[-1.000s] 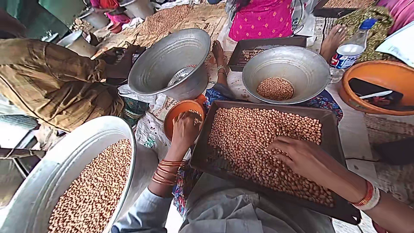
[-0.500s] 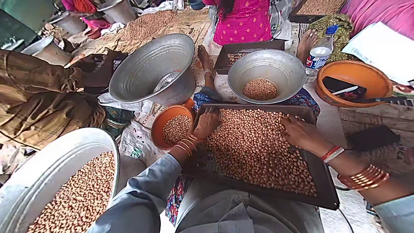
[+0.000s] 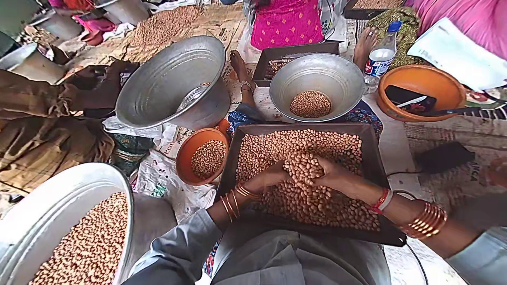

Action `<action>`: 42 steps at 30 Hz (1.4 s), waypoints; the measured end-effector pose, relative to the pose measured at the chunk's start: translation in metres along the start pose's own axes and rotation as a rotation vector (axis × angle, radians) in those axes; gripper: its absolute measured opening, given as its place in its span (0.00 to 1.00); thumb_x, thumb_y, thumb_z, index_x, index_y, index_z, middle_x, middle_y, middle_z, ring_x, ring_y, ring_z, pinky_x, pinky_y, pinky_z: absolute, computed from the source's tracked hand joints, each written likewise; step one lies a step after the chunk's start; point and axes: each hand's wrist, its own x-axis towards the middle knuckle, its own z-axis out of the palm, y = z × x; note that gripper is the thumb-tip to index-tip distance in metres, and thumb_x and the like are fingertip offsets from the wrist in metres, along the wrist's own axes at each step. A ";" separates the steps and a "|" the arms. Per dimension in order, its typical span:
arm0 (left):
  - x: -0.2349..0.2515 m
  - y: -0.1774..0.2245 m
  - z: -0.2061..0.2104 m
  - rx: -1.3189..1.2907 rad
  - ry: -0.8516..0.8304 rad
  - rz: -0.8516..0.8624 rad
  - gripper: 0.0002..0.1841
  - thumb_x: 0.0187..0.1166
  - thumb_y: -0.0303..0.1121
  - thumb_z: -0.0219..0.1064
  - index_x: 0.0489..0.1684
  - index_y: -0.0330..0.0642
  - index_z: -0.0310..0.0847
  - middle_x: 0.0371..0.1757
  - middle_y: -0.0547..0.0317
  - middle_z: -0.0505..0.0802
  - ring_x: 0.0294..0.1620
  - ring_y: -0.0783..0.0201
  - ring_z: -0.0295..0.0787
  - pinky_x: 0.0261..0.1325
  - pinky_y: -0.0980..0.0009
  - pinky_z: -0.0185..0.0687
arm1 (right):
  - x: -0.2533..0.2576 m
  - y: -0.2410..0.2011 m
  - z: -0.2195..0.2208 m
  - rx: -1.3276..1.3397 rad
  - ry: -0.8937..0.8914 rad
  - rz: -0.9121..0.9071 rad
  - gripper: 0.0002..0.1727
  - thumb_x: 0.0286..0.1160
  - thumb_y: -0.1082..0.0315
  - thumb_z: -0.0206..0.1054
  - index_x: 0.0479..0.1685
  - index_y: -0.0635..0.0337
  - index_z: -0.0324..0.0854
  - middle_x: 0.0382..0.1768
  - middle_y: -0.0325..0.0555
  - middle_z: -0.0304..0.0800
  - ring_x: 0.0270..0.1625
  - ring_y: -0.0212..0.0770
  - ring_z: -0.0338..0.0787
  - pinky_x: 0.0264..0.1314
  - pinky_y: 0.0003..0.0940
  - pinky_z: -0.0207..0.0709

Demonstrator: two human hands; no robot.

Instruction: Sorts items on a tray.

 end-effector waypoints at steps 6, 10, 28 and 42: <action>-0.026 0.015 -0.023 -0.232 0.041 0.156 0.15 0.68 0.12 0.59 0.44 0.43 0.79 0.36 0.67 0.92 0.38 0.76 0.89 0.46 0.76 0.87 | -0.010 -0.015 -0.022 -0.063 0.145 -0.207 0.24 0.79 0.75 0.70 0.75 0.61 0.77 0.55 0.45 0.89 0.52 0.28 0.87 0.57 0.26 0.81; -0.034 0.017 -0.051 0.296 0.059 0.378 0.24 0.75 0.18 0.59 0.69 0.47 0.82 0.58 0.65 0.91 0.49 0.74 0.88 0.51 0.73 0.87 | -0.010 -0.010 -0.037 -0.344 0.227 -0.396 0.17 0.78 0.82 0.61 0.59 0.57 0.87 0.49 0.39 0.93 0.48 0.30 0.89 0.51 0.32 0.83; -0.009 -0.003 0.046 1.050 0.082 0.577 0.11 0.81 0.21 0.61 0.52 0.35 0.90 0.53 0.43 0.94 0.60 0.46 0.91 0.65 0.53 0.86 | -0.007 0.003 -0.044 -0.988 0.268 -0.394 0.09 0.75 0.75 0.70 0.44 0.50 0.93 0.36 0.46 0.94 0.38 0.52 0.93 0.40 0.56 0.83; -0.037 -0.024 0.006 0.828 0.082 0.432 0.12 0.81 0.26 0.64 0.53 0.37 0.93 0.48 0.41 0.92 0.49 0.50 0.91 0.60 0.57 0.86 | -0.007 0.003 -0.040 -1.066 0.197 -0.315 0.07 0.81 0.67 0.70 0.49 0.50 0.92 0.41 0.47 0.95 0.42 0.53 0.94 0.43 0.56 0.83</action>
